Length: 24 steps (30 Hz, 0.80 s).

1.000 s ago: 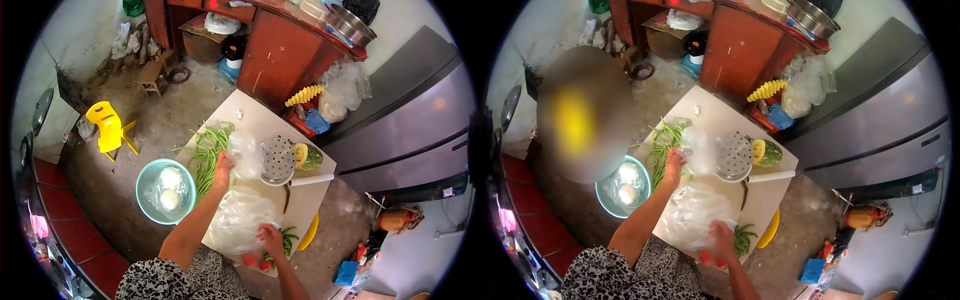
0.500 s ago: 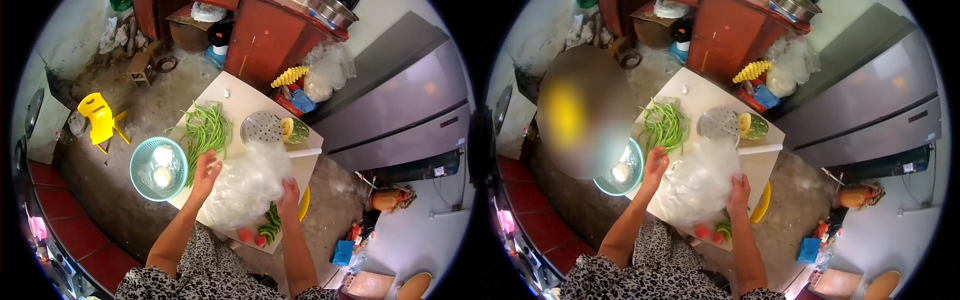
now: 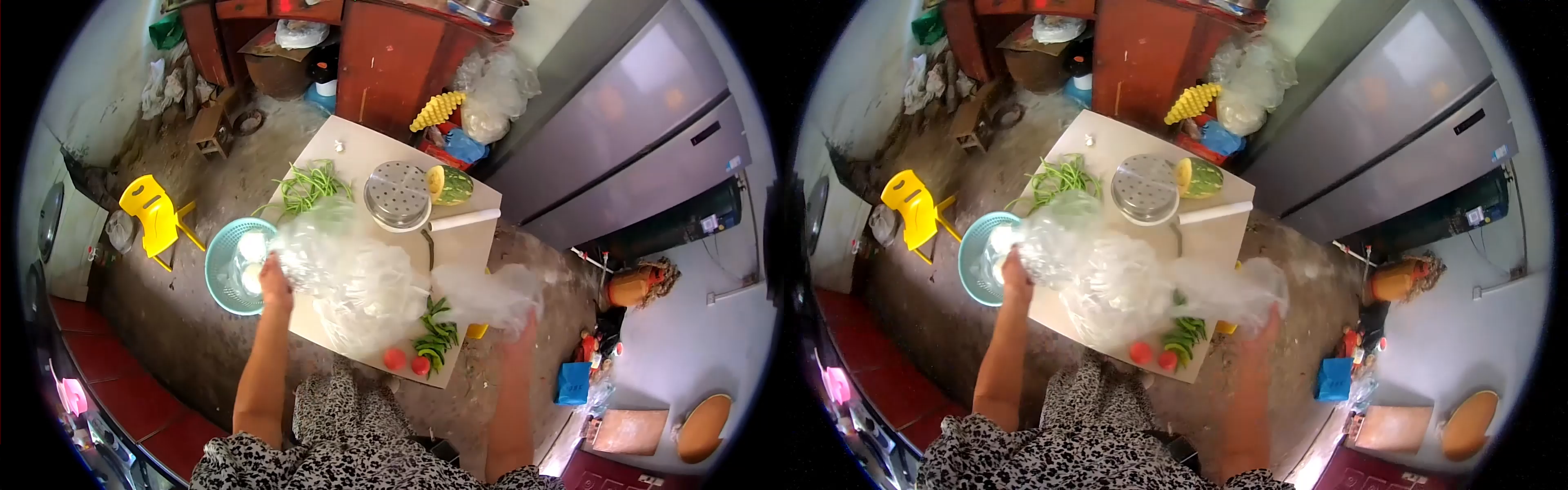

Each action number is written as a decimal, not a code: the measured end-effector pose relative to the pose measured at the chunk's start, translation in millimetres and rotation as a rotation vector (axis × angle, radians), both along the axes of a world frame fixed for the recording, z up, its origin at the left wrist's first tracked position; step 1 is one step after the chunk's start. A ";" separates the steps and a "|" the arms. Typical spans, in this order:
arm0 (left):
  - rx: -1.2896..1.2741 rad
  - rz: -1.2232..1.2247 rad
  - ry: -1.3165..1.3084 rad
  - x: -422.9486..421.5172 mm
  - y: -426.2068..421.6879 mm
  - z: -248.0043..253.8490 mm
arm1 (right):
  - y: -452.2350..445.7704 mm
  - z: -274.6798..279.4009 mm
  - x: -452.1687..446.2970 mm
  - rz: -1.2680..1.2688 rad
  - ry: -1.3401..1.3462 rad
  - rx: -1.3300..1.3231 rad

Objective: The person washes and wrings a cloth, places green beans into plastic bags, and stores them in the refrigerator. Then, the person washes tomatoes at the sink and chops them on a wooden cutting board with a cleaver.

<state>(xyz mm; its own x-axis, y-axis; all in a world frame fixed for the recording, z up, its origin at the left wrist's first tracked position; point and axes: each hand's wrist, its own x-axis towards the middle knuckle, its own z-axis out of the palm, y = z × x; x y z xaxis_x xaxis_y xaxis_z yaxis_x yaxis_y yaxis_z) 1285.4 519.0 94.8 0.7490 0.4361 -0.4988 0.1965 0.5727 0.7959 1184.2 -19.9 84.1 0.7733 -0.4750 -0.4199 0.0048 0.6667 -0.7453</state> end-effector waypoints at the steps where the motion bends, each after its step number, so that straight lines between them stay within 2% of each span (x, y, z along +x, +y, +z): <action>1: -0.053 -0.025 -0.011 -5.6 4.5 2.9 | 1.1 24.9 -5.4 -0.009 0.010 -0.005; 3: -0.122 -0.098 -0.042 -18.6 8.3 3.4 | 14.5 81.1 -11.0 -0.026 0.035 -0.011; 5: -0.151 -0.218 -0.093 -32.1 6.7 -8.6 | 17.2 83.7 -14.6 0.065 -0.041 -0.006; 8: -0.155 -0.210 -0.198 -33.6 -33.6 5.8 | 8.8 62.1 -19.6 0.114 -0.079 -0.043; 11: -0.175 -0.301 -0.341 -14.3 -65.5 8.2 | 40.7 96.9 -18.3 0.196 -0.110 0.110; 14: -0.354 -0.427 -0.415 -1.1 -86.3 15.5 | 26.4 62.7 -24.4 0.152 -0.104 0.062; 17: -0.414 -0.493 -0.282 11.7 -101.8 28.7 | 33.4 55.4 -7.4 0.131 -0.156 -0.106; 19: -0.415 -0.575 -0.130 22.8 -104.9 8.6 | 53.6 74.6 9.8 0.065 -0.154 -0.247; 23: -0.531 -0.529 -0.082 27.1 -113.4 -8.3 | 72.3 89.6 25.4 -0.075 -0.073 -0.563; 24: -0.362 -0.510 -0.082 20.8 -116.3 -1.5 | 72.8 90.3 23.9 -0.052 -0.048 -0.605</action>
